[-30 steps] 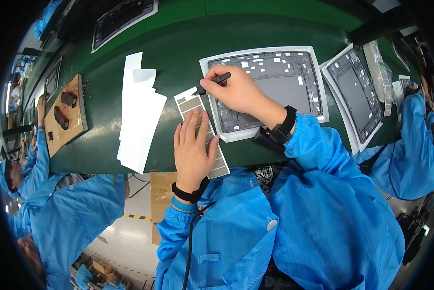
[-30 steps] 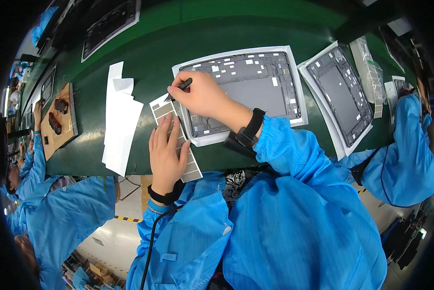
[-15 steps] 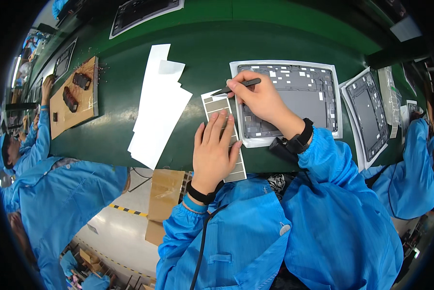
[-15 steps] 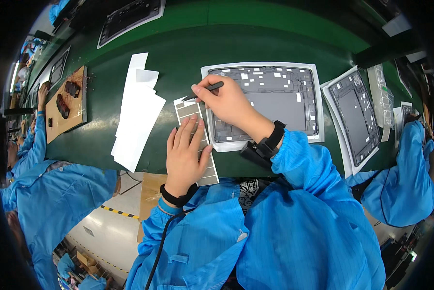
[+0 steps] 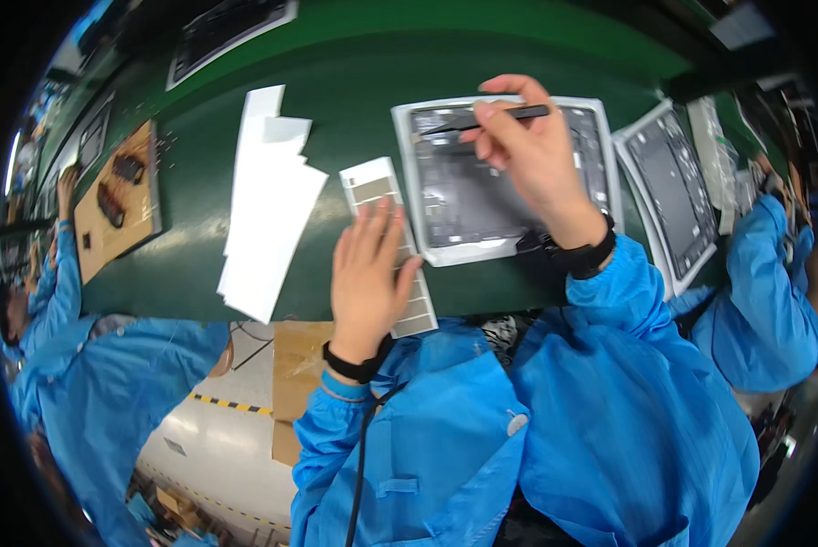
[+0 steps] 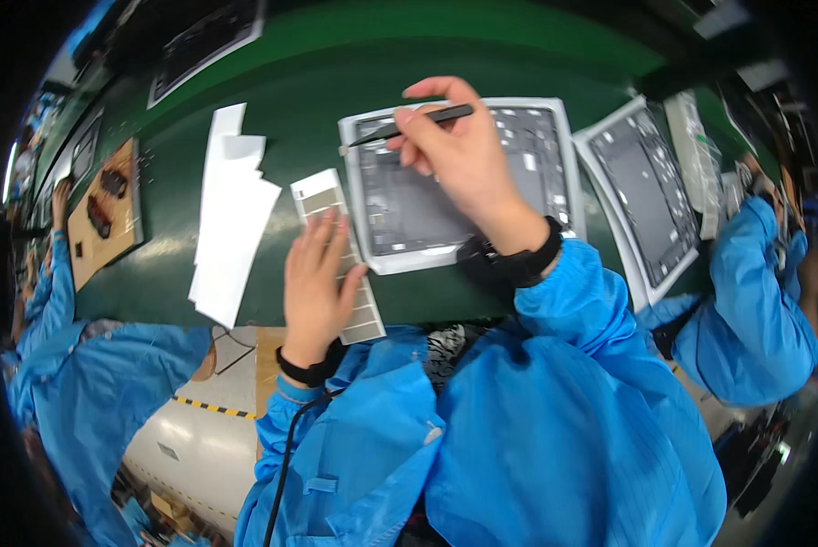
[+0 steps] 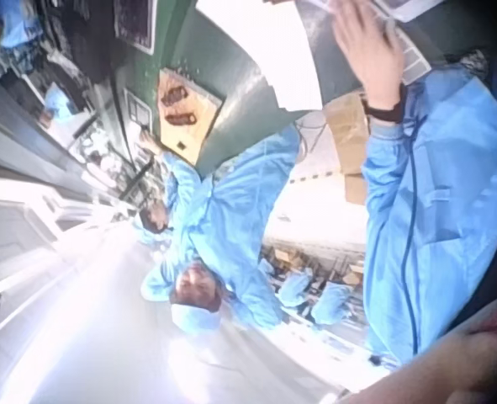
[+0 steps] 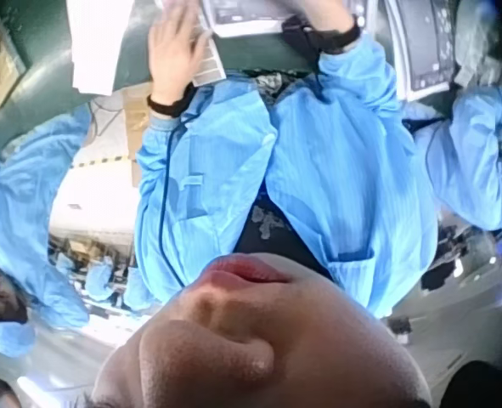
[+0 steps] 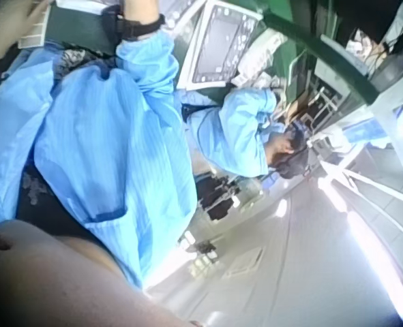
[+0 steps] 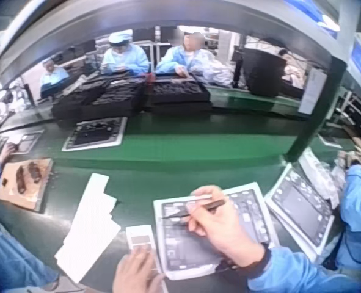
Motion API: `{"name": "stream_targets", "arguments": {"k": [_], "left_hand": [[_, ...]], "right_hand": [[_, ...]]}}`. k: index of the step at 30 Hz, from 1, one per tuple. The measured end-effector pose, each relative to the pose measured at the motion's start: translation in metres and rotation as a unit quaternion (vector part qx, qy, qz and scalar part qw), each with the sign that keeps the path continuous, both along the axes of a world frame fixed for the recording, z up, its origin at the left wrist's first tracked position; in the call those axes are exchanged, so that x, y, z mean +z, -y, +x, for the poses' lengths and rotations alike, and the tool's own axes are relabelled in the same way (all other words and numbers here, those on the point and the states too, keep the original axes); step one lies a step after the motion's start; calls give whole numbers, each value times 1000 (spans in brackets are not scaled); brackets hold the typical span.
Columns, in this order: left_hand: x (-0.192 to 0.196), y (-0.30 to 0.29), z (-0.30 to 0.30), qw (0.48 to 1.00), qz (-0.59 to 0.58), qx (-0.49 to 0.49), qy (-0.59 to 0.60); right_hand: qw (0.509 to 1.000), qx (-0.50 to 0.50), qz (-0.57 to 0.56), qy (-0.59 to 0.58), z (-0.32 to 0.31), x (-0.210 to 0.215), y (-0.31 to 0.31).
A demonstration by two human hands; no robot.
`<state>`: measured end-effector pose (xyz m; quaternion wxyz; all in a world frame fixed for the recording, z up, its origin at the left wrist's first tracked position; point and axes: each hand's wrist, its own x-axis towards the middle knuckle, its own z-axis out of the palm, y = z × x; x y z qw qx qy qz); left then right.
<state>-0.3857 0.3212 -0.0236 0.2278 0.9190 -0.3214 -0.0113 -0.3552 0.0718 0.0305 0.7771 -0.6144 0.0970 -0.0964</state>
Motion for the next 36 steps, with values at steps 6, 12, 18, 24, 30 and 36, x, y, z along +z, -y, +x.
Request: {"name": "stream_targets", "arguments": {"k": [6, 12, 18, 24, 30, 36], "left_hand": [[36, -9, -19, 991, -118, 30, 48], [80, 60, -56, 987, 27, -127, -92], [73, 160, -45, 975, -28, -219, -28], [54, 200, -38, 971, 8, -240, 6], [48, 203, -33, 963, 56, -262, 8], [47, 201, -33, 963, 55, -265, 6]], "right_hand": [[968, -130, -186, -105, -97, 6, 116], [964, -142, -197, -104, -152, -17, 151], [969, -140, -177, -105, -152, -22, 160], [944, -147, -286, -77, -150, -18, 154], [923, -139, -346, -89, -150, -5, 149], [912, -137, -380, -66, -145, -1, 144]]}}
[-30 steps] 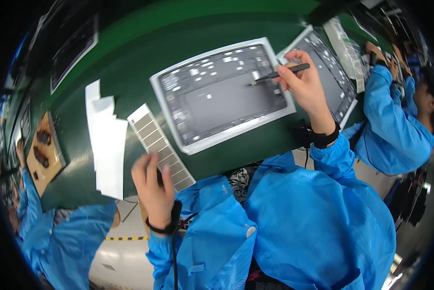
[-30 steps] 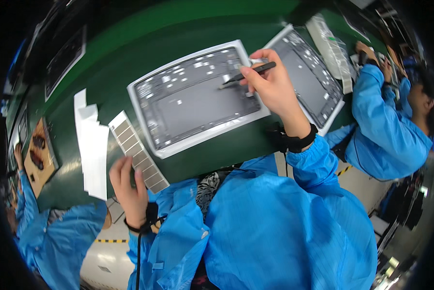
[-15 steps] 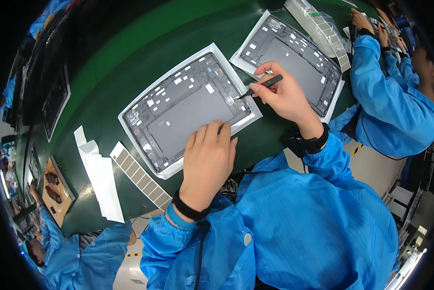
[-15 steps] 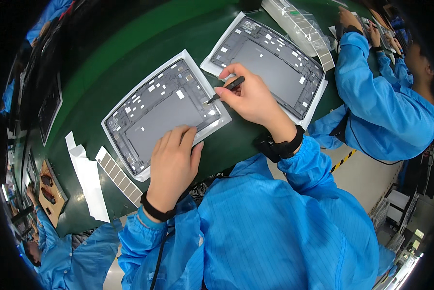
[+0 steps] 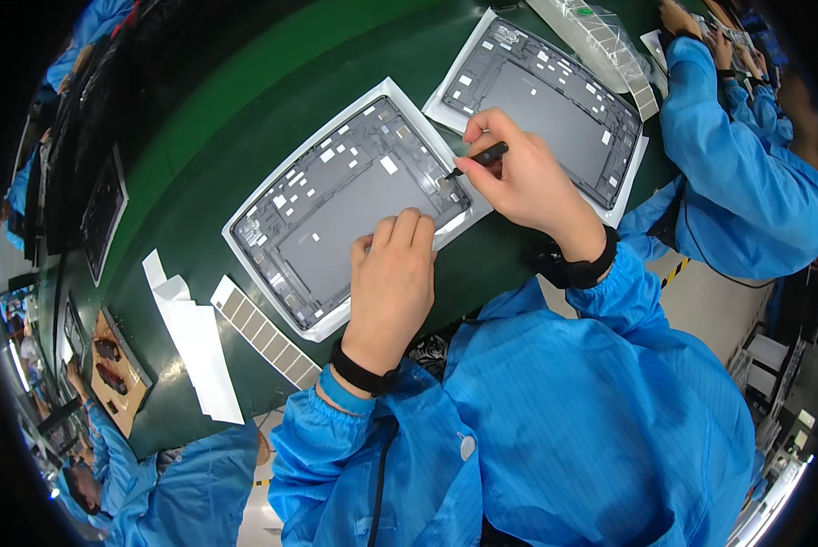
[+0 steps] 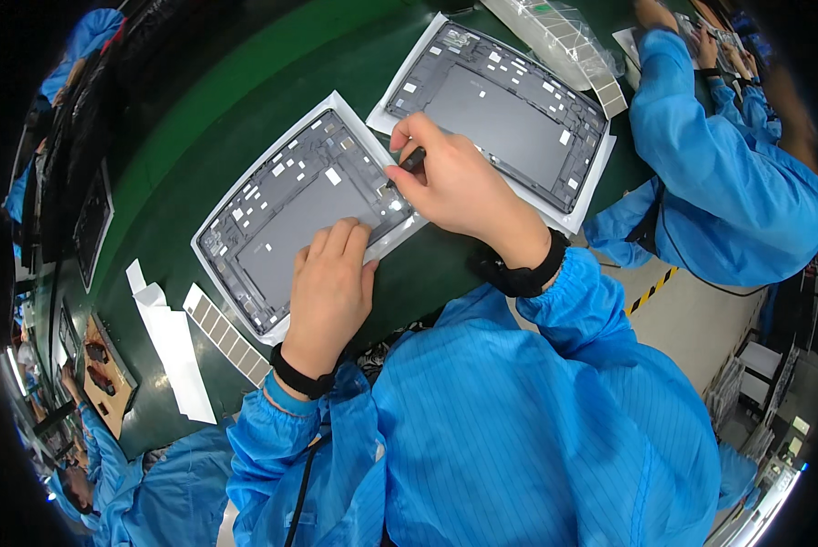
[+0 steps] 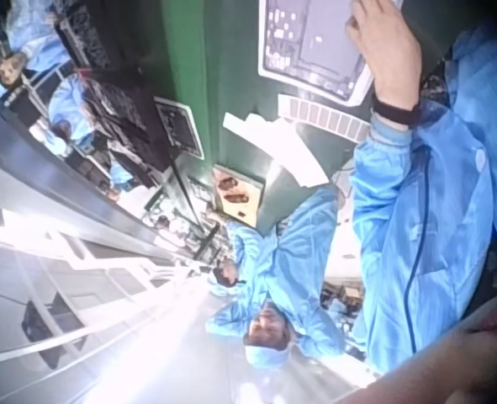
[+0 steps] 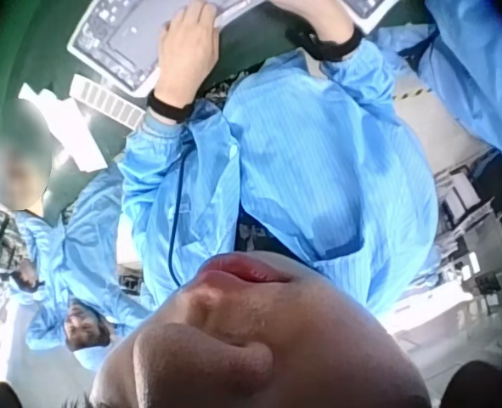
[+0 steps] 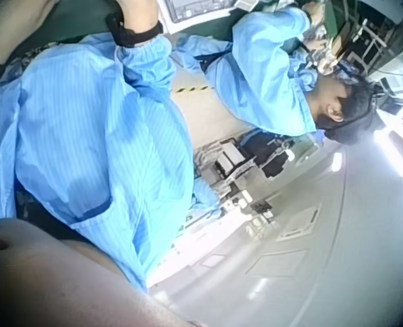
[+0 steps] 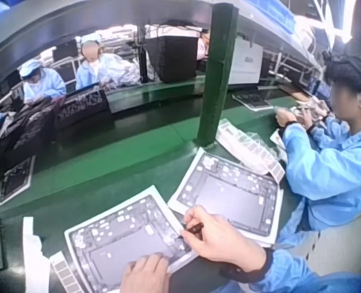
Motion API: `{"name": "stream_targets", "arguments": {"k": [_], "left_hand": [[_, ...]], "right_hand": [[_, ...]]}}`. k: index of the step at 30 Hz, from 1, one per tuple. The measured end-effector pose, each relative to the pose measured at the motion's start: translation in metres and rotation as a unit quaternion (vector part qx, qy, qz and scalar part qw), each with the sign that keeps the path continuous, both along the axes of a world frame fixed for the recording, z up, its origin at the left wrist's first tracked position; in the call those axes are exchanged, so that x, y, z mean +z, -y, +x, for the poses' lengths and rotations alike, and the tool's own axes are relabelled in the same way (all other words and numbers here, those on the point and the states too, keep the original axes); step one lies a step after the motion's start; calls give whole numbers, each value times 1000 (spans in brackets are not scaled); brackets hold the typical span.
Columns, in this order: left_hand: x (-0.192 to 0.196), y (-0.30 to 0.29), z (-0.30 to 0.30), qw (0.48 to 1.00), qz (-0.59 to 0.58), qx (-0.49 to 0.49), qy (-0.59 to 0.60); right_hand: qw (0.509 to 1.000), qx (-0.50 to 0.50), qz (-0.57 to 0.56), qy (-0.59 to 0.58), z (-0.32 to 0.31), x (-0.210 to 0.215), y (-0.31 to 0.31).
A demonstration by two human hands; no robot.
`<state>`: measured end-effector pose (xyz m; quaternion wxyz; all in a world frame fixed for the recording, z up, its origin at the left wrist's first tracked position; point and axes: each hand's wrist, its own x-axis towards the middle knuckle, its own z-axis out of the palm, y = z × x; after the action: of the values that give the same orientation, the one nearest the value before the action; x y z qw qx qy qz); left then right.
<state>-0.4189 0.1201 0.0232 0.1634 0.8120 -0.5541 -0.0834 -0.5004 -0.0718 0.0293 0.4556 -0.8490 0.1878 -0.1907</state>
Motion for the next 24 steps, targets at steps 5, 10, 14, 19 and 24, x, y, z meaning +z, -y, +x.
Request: {"name": "stream_targets", "arguments": {"k": [5, 10, 14, 19, 24], "left_hand": [[0, 11, -2, 1000, 23, 10, -5], [-15, 32, -8, 995, -22, 9, 93], [-28, 40, -10, 989, -32, -5, 142], [-20, 31, -8, 993, -54, 9, 107], [4, -56, 42, 920, -58, 382, 62]], "right_hand": [[998, 31, -46, 10, 1, 3, -3], [999, 32, -39, -7, 1, 3, -1], [999, 28, -24, 1, 1, -3, 2], [942, -148, 149, 262, -12, -4, 15], [983, -45, 102, 143, -19, -9, 18]]}}
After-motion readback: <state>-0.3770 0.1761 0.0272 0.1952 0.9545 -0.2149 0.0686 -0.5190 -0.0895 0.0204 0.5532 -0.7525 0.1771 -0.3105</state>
